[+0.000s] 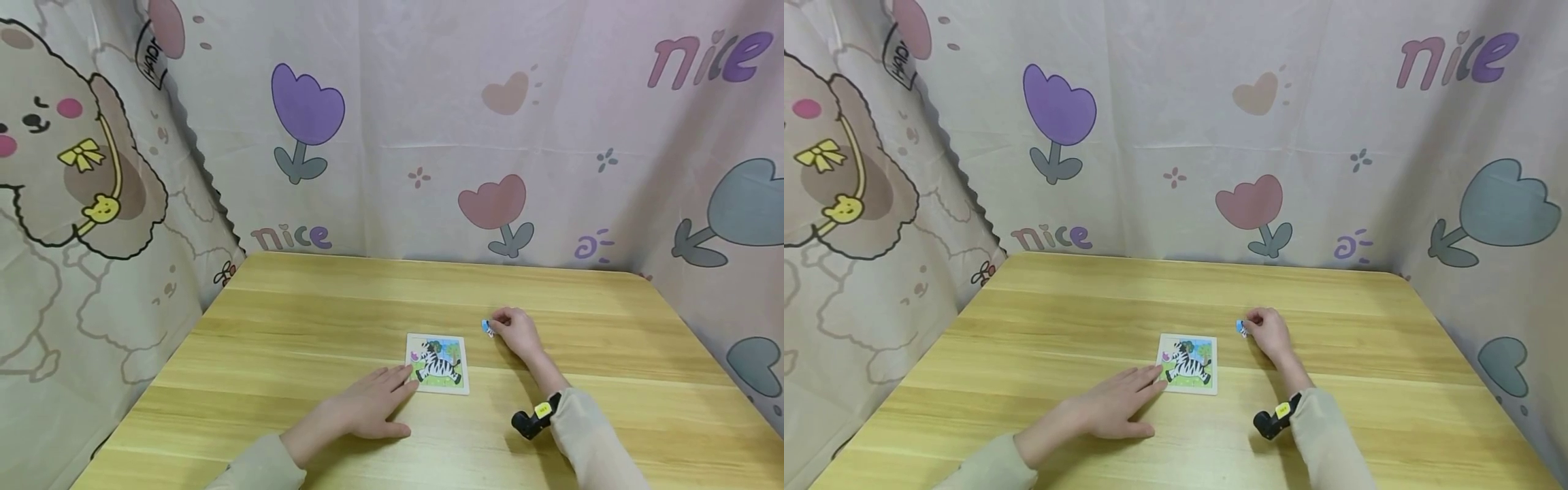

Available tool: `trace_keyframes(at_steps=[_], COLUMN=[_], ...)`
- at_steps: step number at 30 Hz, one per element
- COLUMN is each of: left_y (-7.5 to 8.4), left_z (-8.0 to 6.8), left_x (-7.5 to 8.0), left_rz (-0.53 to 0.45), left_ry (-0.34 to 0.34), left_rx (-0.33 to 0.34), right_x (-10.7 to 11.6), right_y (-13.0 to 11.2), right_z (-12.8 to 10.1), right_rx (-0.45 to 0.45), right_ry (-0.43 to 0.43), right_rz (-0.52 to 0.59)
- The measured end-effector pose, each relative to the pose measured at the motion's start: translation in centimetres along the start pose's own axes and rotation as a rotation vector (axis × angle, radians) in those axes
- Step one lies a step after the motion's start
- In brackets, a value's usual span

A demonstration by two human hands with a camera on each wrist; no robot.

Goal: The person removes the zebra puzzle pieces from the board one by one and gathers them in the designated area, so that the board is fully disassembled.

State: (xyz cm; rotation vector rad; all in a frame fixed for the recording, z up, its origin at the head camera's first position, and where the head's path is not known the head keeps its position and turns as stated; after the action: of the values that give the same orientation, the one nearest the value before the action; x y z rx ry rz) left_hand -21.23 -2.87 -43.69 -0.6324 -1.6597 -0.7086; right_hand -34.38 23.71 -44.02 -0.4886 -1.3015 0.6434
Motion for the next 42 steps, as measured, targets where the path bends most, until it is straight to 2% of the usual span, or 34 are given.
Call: trace_keyframes(at_steps=[9, 16, 23, 29, 32, 42], left_y=[-0.1, -0.1, -0.1, 0.1, 0.1, 0.1], left_z=[0.1, 0.1, 0.1, 0.2, 0.3, 0.2], left_x=[-0.1, 0.0, 0.0, 0.1, 0.1, 0.1], left_rz=[0.040, 0.069, 0.074, 0.071, 0.073, 0.064], left_ry=[0.002, -0.001, 0.008, 0.009, 0.011, 0.006], left_rx=[-0.005, -0.014, -0.017, -0.023, -0.025, -0.018], right_x=[0.3, -1.5, -4.4, -6.2, -6.7, -7.6], right_y=[-1.7, -4.3, -7.5, -9.0, -9.3, -10.8], right_z=[-0.7, -1.6, -2.6, -3.2, -3.3, -3.1], right_rx=[0.032, 0.096, 0.137, 0.187, 0.218, 0.301], right_ry=[-0.002, -0.030, -0.166, -0.240, -0.249, -0.282], right_rz=[0.027, 0.086, 0.188, 0.086, 0.027, -0.064])
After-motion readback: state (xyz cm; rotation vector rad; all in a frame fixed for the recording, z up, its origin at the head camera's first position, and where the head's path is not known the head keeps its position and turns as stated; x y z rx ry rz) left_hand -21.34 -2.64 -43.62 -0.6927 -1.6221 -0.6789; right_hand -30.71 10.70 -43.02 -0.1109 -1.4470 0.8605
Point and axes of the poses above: each hand's wrist, its own z-axis towards the middle knuckle, its own x-axis out of the back of the hand, y = z × x, the point moved 7 cm from there along z, towards the middle knuckle, and after that the axes turned 2 degrees about x, right-handed, at the moved point
